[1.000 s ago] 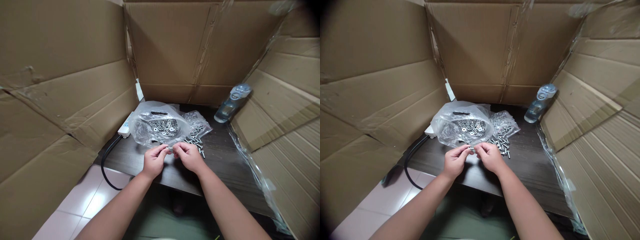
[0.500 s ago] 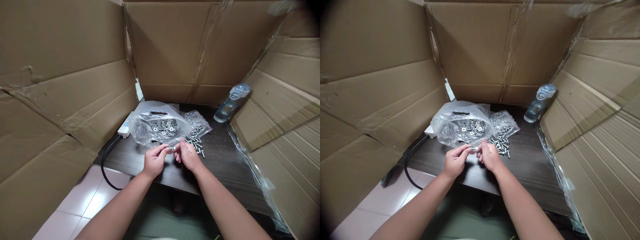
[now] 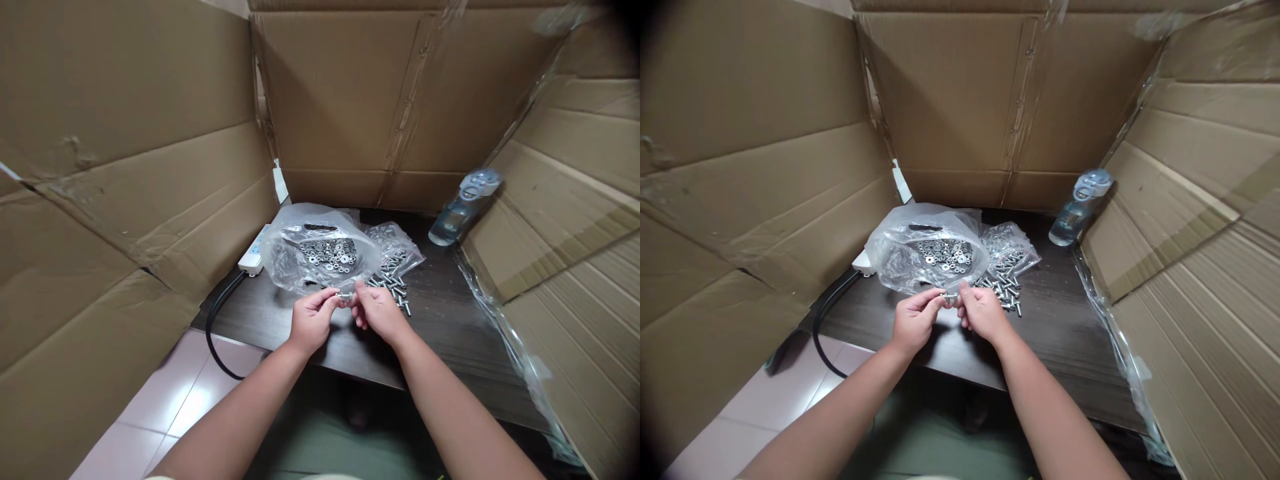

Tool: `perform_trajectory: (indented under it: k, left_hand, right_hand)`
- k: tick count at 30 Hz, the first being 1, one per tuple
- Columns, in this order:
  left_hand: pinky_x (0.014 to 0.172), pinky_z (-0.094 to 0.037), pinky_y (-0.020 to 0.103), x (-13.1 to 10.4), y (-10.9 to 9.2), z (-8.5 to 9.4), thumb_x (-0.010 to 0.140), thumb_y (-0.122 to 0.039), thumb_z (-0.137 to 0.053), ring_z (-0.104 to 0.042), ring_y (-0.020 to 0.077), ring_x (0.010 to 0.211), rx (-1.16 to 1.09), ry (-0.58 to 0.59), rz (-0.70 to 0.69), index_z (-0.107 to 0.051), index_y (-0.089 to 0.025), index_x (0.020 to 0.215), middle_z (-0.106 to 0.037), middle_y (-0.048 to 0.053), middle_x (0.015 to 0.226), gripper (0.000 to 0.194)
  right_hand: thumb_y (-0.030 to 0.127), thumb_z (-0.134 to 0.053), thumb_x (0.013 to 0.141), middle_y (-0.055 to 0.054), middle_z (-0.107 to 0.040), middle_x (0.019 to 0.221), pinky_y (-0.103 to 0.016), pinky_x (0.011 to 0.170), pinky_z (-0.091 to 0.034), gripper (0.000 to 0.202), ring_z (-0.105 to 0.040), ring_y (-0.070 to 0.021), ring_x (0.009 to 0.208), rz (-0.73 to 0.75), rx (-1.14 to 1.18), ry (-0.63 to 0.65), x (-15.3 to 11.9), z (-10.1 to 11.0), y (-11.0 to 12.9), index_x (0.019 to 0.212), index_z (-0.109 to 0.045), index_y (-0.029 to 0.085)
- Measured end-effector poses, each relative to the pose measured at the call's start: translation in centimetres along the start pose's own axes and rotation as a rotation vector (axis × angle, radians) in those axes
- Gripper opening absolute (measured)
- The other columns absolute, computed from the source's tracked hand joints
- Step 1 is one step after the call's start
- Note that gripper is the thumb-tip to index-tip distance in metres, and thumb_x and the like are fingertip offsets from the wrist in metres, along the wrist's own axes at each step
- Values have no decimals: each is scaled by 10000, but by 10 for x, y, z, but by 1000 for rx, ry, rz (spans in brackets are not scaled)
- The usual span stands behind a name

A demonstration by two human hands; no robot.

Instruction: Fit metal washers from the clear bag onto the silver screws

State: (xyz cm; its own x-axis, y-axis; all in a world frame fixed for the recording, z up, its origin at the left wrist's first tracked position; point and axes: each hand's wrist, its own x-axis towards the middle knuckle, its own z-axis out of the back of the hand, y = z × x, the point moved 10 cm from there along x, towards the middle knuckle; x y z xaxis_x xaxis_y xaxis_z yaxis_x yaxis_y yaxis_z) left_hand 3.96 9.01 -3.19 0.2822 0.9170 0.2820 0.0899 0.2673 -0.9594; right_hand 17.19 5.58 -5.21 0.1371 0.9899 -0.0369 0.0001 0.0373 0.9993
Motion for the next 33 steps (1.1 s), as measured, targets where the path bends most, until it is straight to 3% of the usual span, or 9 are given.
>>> perform_trajectory:
  k: [5,9,12,18,21,24,26,30,33]
  left_hand:
    - [632,-522,268,0,4,3,763,-311,-634,-647,172,686,-33,-15,32,-705,-155,886,-700,48,728,210]
    - [595,-522,258,0,5,0,743,-306,-653,-648,169,676,-80,5,54,-703,-157,873,-705,56,754,205]
    - [591,-526,265,0,4,-1,709,-287,-683,-648,171,655,-76,-4,67,-702,-152,854,-705,59,740,199]
    - [584,-530,275,1,1,2,717,-319,-670,-650,180,674,-75,-24,39,-709,-155,876,-701,60,726,231]
    - [579,-525,269,1,3,0,722,-309,-669,-647,172,653,-95,-5,58,-704,-150,868,-699,59,713,219]
    - [571,-518,262,0,7,-3,727,-295,-666,-643,165,633,-98,15,93,-695,-149,875,-699,56,708,210]
    - [562,-513,258,0,9,-3,728,-297,-662,-638,162,621,-87,19,104,-696,-150,879,-698,55,702,214]
    - [557,-504,251,1,10,-2,736,-313,-653,-627,153,609,-85,17,96,-703,-151,865,-691,50,686,214]
    - [555,-501,251,1,11,-3,735,-315,-657,-624,153,610,-101,25,101,-699,-147,863,-684,49,677,216]
  right_hand:
    - [410,-717,683,-28,-631,779,-256,537,-490,406,-590,-129,599,145,164,61,-4,-2,20,1001,-614,178]
    - [412,-669,733,-22,-613,621,-240,484,-445,277,-536,-113,502,148,60,77,-6,-5,19,800,-664,144]
    - [497,-520,826,1,-513,475,-211,392,-361,421,-446,-85,393,110,-33,28,-3,-1,11,633,-618,137]
    - [389,-720,677,-28,-638,796,-240,494,-464,432,-567,-122,575,154,113,76,-5,-4,17,1047,-611,194]
    - [416,-652,747,-13,-603,622,-226,464,-424,289,-509,-98,485,154,19,82,-6,-5,17,855,-664,148]
    - [510,-495,836,4,-504,478,-203,388,-346,442,-449,-82,402,90,-65,51,-3,-3,9,666,-633,126]
    - [547,-477,829,-1,-529,537,-197,365,-335,456,-467,-83,407,58,-8,18,-2,0,6,729,-628,129]
    - [435,-705,681,-15,-619,751,-218,445,-432,426,-540,-98,508,118,119,34,-5,0,17,1003,-602,176]
    - [433,-692,696,-25,-629,669,-227,448,-432,322,-530,-104,483,128,64,59,-6,-5,17,848,-641,154]
